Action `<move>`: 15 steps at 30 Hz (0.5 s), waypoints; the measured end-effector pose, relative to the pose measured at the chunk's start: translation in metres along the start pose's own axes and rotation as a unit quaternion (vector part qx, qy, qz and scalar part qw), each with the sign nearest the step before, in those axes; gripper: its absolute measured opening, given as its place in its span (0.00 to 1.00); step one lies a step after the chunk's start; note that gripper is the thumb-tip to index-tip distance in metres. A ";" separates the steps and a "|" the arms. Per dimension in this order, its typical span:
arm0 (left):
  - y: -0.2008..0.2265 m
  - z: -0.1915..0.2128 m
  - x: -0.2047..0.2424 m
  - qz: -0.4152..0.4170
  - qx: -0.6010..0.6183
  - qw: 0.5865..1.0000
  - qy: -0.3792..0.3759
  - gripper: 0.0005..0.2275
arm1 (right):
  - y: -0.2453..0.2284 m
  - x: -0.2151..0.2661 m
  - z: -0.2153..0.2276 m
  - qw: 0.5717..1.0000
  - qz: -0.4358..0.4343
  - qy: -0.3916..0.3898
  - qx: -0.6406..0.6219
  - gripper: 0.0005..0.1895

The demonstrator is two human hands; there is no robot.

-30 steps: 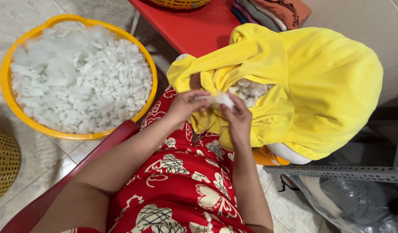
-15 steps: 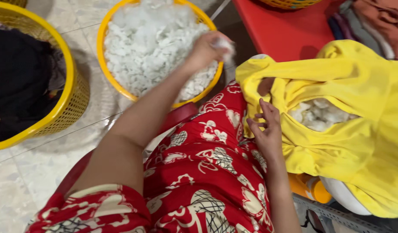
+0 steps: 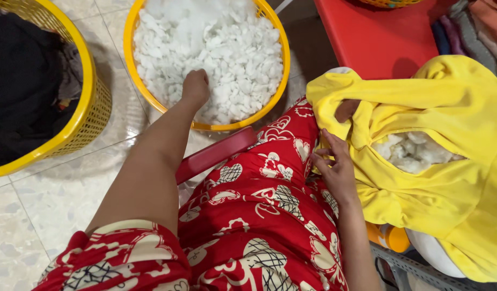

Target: The person repeatedly scoops white cotton-like filling from a yellow basket and inserts it into a yellow plush toy held on their lap. They push the filling inside and adjust the opening throughout the clip.

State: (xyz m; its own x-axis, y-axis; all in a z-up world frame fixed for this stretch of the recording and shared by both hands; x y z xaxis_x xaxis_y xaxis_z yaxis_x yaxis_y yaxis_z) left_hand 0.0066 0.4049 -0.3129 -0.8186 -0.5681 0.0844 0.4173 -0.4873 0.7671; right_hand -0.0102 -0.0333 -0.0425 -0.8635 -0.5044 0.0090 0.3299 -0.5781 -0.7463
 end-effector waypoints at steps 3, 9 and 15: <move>-0.013 -0.027 0.005 0.019 -0.004 0.997 -0.072 0.10 | 0.006 0.000 0.000 1.000 -0.021 -0.003 -0.001 0.35; -0.023 -0.058 0.005 -0.035 -0.129 0.972 -0.194 0.17 | 0.004 -0.008 -0.006 1.000 -0.006 -0.009 -0.005 0.35; 0.023 -0.018 -0.006 0.017 -0.203 0.953 -0.224 0.14 | 0.006 0.002 0.000 0.999 -0.016 -0.003 -0.036 0.34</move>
State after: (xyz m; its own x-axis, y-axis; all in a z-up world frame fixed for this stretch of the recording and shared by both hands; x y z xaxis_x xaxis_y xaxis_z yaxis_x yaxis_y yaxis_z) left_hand 0.0281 0.3846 -0.3070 -0.8502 -0.2922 0.4379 0.4905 -0.7418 0.4572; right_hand -0.0098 -0.0379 -0.0472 -0.8710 -0.4898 0.0374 0.2731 -0.5461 -0.7919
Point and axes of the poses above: each hand's wrist, its own x-axis away from the middle knuckle, its own z-axis out of the back of the hand, y = z × x, the point moved 7 cm from there along -x, towards the middle knuckle, and after that the axes turned 8 degrees about x, right-handed, at the moved point
